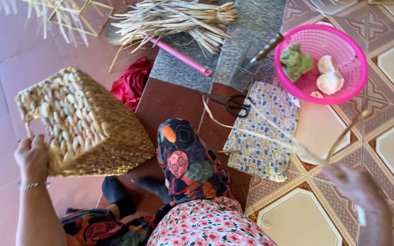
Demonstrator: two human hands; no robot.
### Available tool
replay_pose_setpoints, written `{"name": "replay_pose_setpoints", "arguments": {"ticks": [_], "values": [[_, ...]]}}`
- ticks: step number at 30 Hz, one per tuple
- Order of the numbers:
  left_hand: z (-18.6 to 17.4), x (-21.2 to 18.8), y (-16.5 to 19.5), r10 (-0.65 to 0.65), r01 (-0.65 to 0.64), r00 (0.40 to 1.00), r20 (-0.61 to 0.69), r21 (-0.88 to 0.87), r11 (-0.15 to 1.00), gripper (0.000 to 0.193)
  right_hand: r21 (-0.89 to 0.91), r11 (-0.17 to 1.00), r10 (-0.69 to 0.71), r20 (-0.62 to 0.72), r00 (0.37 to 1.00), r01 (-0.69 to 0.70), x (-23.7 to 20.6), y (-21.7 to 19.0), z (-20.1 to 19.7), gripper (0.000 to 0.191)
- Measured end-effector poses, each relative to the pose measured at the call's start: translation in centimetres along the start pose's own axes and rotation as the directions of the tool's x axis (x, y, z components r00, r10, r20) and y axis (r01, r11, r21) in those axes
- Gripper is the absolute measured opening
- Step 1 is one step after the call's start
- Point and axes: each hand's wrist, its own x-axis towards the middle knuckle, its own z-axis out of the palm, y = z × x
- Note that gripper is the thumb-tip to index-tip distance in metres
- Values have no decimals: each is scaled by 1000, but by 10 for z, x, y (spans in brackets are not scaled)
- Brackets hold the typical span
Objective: The person weaves a rectangular basket using dried palm leaves, threading and tucking the material along the rim to reinforce the edges. The person then uses scissors to trim excess strands and finishes by lifting the basket to inspect the completed work.
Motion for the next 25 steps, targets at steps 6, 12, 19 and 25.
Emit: {"name": "replay_pose_setpoints", "arguments": {"ticks": [6,12,19,25], "values": [[2,6,4,59,-59,998,-8,46,997,31,-170,730,-681,-260,684,662,10,-180,-147,47],[5,8,-12,-153,173,981,117,-187,967,30,-150,406,-860,-396,321,902,85,-392,-230,47],[-8,-20,-37,-281,340,938,204,-366,867,31,-218,564,-735,-572,364,797,207,-462,-182,47],[-4,-38,-60,-408,436,898,167,-467,770,27,-304,588,-711,-636,300,750,338,-535,-140,48]]}}
